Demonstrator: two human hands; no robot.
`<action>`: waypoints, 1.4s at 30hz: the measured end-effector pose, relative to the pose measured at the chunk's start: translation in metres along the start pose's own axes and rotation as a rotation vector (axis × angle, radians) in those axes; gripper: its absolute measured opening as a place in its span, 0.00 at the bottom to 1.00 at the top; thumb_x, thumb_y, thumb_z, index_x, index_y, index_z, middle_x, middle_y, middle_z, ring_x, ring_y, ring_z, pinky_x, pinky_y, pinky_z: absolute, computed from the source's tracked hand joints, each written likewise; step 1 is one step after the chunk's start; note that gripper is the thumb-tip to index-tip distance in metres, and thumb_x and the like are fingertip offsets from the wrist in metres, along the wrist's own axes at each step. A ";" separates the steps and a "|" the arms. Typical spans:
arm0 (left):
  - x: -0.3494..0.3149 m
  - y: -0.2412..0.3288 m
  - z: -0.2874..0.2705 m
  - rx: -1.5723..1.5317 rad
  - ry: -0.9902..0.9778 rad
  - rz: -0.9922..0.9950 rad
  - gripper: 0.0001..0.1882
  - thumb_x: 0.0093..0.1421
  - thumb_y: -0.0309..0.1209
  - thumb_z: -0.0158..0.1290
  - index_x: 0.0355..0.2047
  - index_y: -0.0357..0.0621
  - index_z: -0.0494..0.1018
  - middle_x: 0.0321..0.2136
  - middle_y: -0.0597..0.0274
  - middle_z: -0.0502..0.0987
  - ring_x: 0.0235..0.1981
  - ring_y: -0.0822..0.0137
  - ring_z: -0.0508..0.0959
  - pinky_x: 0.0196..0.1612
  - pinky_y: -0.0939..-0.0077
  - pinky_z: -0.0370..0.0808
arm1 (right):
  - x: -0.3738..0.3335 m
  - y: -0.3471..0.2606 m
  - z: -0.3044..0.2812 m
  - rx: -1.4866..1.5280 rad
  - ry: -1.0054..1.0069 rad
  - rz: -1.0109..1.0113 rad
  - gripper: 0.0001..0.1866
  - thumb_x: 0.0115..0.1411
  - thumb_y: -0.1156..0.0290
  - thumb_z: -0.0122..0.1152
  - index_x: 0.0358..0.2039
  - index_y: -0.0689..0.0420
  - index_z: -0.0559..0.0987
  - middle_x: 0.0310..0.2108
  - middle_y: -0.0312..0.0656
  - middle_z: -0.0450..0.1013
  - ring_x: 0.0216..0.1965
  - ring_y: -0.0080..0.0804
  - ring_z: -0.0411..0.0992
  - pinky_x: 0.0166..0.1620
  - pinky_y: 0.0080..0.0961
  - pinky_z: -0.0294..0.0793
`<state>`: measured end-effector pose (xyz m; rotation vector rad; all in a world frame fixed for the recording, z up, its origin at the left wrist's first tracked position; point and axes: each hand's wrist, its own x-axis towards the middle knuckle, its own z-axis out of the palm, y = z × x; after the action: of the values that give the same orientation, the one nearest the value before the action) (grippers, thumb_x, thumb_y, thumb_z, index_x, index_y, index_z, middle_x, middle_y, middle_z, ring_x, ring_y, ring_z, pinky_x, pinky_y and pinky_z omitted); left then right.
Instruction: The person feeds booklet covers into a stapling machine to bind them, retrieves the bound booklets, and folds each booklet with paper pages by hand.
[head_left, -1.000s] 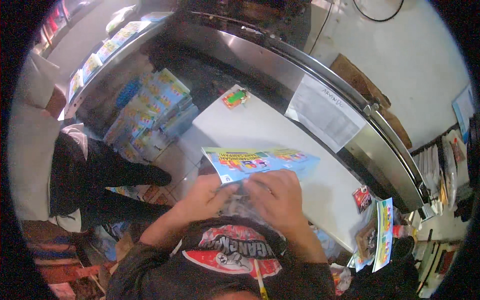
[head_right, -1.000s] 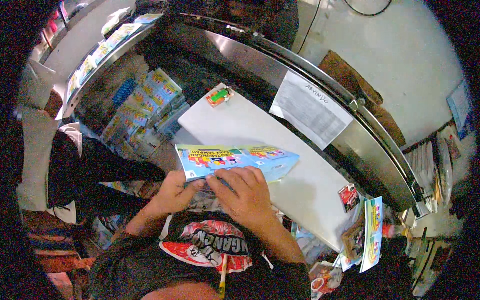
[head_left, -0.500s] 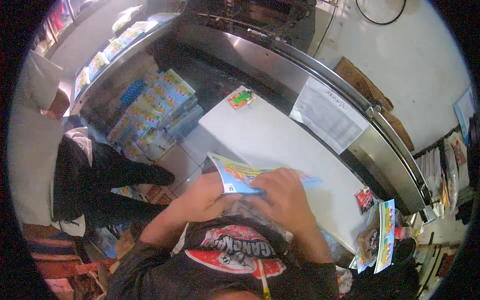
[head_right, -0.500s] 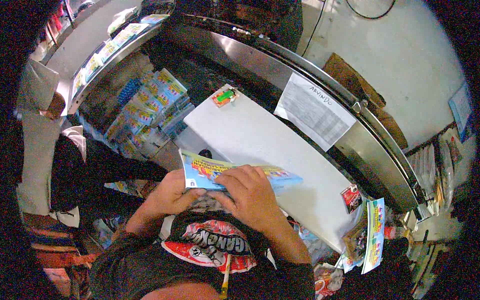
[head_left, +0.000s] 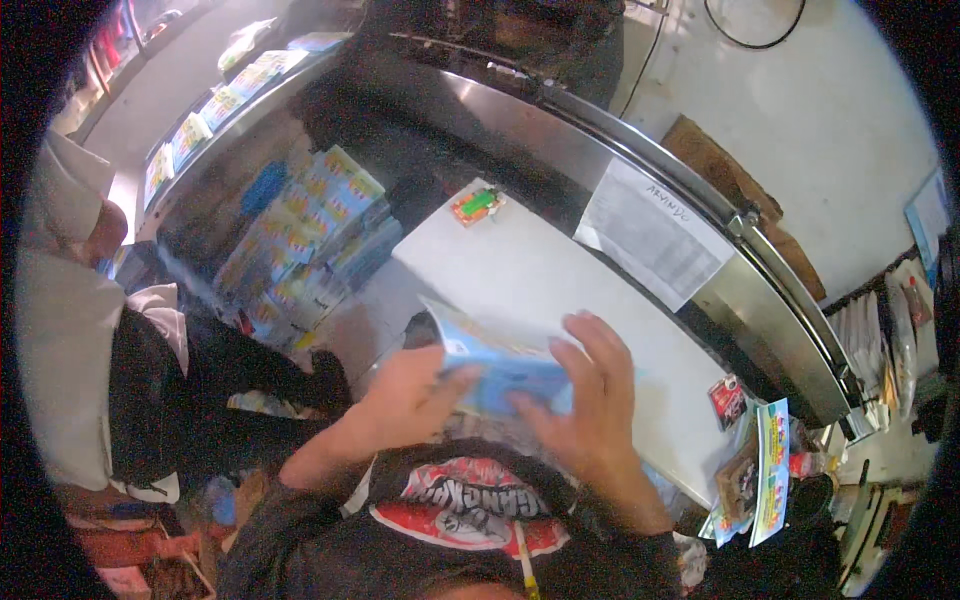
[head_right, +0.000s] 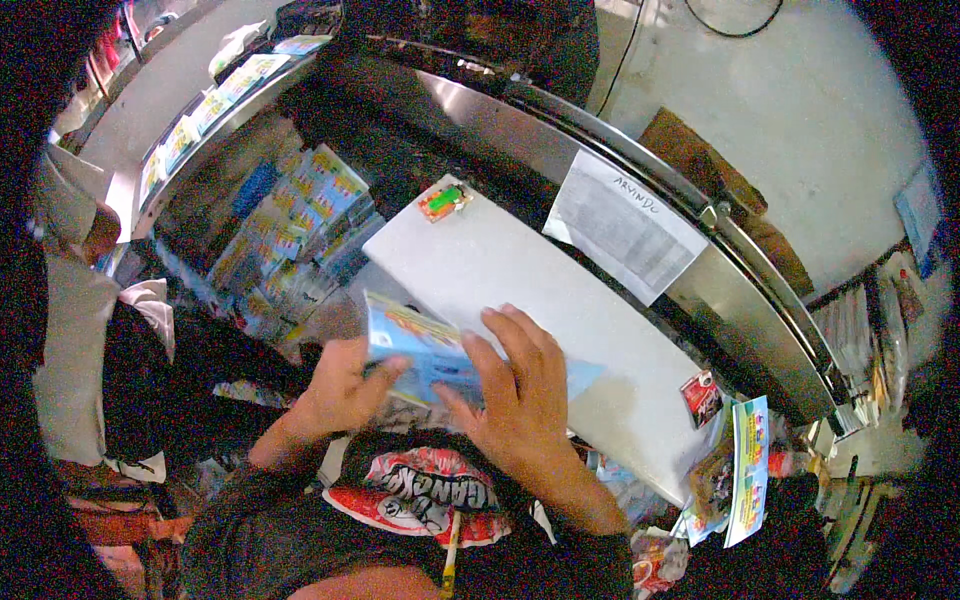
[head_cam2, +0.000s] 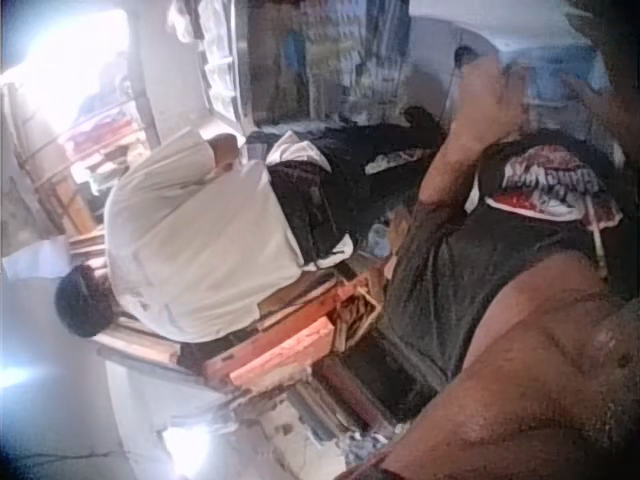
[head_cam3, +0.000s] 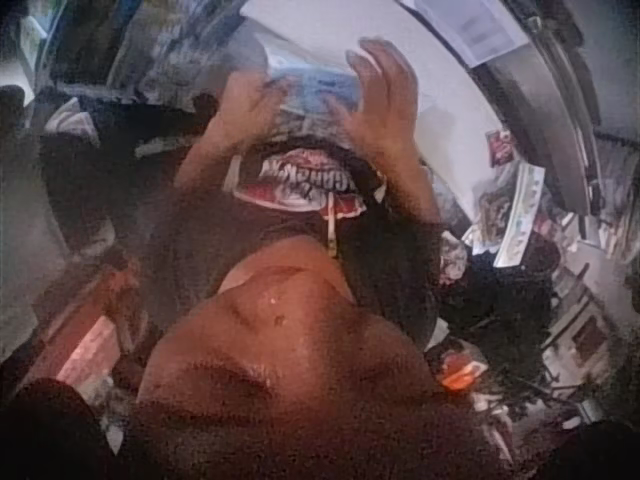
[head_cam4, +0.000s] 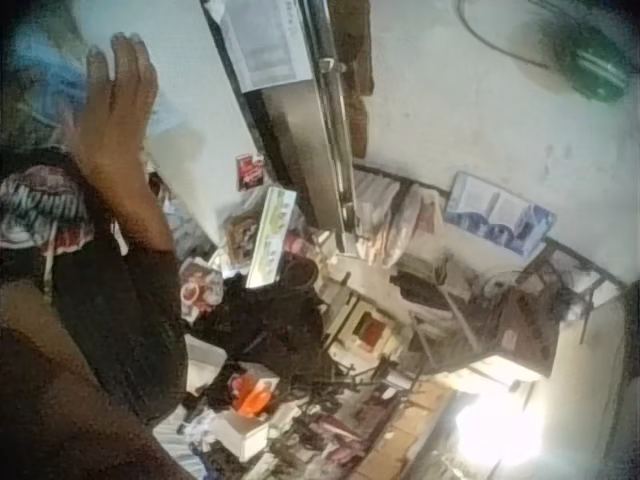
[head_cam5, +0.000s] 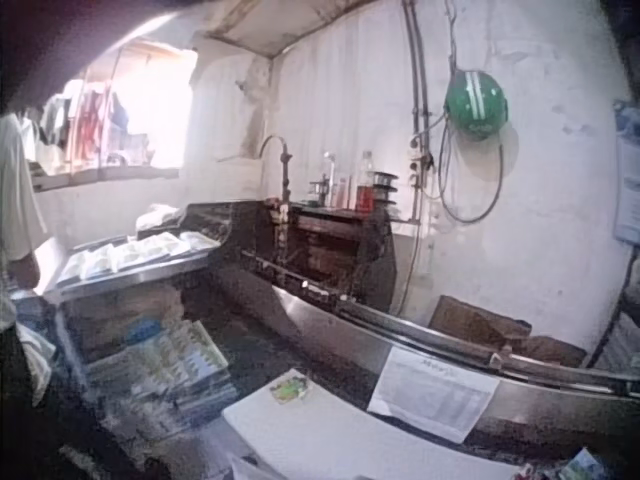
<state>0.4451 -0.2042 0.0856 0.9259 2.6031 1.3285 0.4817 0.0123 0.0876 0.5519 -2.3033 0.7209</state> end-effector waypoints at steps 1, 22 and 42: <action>0.001 -0.001 0.000 -0.174 0.111 -0.146 0.12 0.62 0.31 0.51 0.43 0.38 0.73 0.31 0.53 0.79 0.32 0.62 0.80 0.37 0.68 0.75 | -0.002 -0.004 -0.004 -0.003 0.001 -0.004 0.30 0.46 0.56 0.68 0.49 0.54 0.71 0.53 0.49 0.66 0.53 0.51 0.66 0.53 0.47 0.64; 0.043 0.023 -0.052 -0.149 1.025 0.519 0.24 0.58 0.21 0.51 0.53 0.42 0.57 0.36 0.59 0.72 0.37 0.67 0.73 0.39 0.70 0.72 | 0.146 0.294 0.043 -0.936 -0.203 0.155 0.18 0.59 0.68 0.51 0.51 0.49 0.74 0.51 0.48 0.70 0.47 0.49 0.70 0.49 0.47 0.69; 0.164 -0.260 0.017 0.542 0.461 -0.506 0.20 0.58 0.40 0.48 0.46 0.41 0.72 0.37 0.48 0.77 0.39 0.50 0.76 0.42 0.54 0.70 | 0.001 0.260 0.117 -0.360 -0.389 0.684 0.16 0.60 0.61 0.56 0.40 0.61 0.78 0.37 0.56 0.75 0.40 0.56 0.72 0.47 0.44 0.70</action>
<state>0.1925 -0.2178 -0.0892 -0.0727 3.3071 0.7812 0.2847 0.1368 -0.0764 -0.3159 -2.9302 0.4951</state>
